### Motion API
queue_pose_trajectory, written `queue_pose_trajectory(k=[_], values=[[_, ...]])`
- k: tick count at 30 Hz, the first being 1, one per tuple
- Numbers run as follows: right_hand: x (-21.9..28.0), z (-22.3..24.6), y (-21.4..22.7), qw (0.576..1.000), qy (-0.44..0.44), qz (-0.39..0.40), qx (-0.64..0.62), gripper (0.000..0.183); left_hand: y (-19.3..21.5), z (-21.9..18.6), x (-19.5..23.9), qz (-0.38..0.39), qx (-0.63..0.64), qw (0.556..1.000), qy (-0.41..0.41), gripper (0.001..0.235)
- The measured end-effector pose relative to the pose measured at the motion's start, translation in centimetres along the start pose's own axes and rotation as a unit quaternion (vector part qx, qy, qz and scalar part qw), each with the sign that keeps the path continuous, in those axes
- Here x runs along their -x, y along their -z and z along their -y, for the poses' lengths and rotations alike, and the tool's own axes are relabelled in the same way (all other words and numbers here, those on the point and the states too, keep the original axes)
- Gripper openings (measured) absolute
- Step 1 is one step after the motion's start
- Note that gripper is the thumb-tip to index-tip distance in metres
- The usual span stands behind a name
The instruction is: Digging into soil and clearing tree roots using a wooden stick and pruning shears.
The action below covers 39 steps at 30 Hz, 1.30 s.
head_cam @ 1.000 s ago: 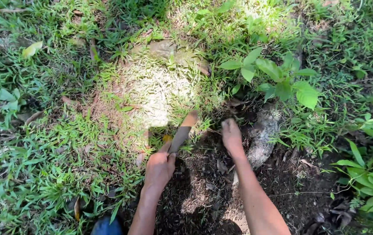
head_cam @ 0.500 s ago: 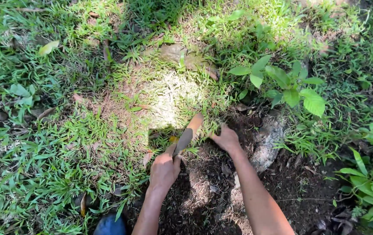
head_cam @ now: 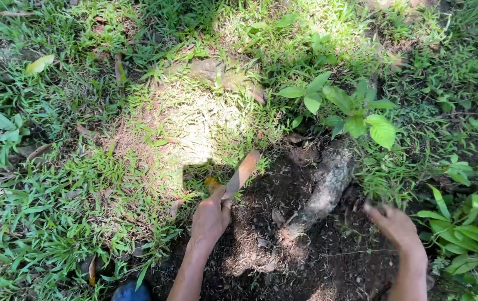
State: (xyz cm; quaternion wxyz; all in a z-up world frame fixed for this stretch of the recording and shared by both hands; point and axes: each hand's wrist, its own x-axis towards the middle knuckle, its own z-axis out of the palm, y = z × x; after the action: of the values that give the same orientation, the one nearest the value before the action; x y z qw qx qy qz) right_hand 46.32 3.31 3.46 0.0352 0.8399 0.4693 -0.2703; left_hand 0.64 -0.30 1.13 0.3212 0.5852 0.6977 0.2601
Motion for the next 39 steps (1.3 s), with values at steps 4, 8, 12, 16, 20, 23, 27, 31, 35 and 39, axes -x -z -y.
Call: queue_pose_trajectory(k=[4,8,12,16,20,23,27,31,35,39], values=[[-1.6,-5.1,-3.3,0.996,-0.012,0.039,0.080,0.087,-0.6,-0.7,0.7,0.038,0.018,0.999,0.032,0.046],[-1.0,1.0,-6.0,0.990,0.106,0.045,0.076,0.075,-1.4,-0.8,1.0,-0.027,-0.012,0.998,-0.052,0.049],[6.3,14.8,-5.5,0.979,0.150,0.090,0.110,0.053,-1.3,-0.9,1.0,0.046,0.031,0.994,0.089,0.050],[-0.1,18.3,-10.4,0.942,0.330,-0.043,-0.042,0.073,-2.1,1.5,1.0,-0.107,-0.003,0.994,-0.037,0.053],[-2.3,23.2,-11.2,0.905,0.381,-0.100,-0.159,0.118,-2.7,2.8,1.5,-0.079,0.000,0.996,-0.031,0.054],[-14.0,20.6,-21.4,0.881,0.430,-0.186,-0.070,0.097,-1.2,1.3,1.8,0.007,0.007,0.999,0.043,0.049],[-5.4,21.8,-18.2,0.943,0.312,-0.103,-0.048,0.050,-3.3,3.9,2.2,0.020,0.010,0.999,0.041,0.056],[-11.0,17.1,-23.5,0.907,0.385,-0.079,-0.151,0.031,-3.5,4.6,2.8,-0.037,0.018,0.999,-0.025,0.052],[-14.6,15.4,-29.3,0.809,0.533,-0.248,-0.012,0.029,-3.1,3.9,3.3,-0.015,0.094,0.995,-0.017,0.045],[-6.3,14.2,-16.5,0.873,0.451,-0.183,-0.018,0.019,-3.8,3.6,1.1,-0.070,0.037,0.994,-0.081,0.042]])
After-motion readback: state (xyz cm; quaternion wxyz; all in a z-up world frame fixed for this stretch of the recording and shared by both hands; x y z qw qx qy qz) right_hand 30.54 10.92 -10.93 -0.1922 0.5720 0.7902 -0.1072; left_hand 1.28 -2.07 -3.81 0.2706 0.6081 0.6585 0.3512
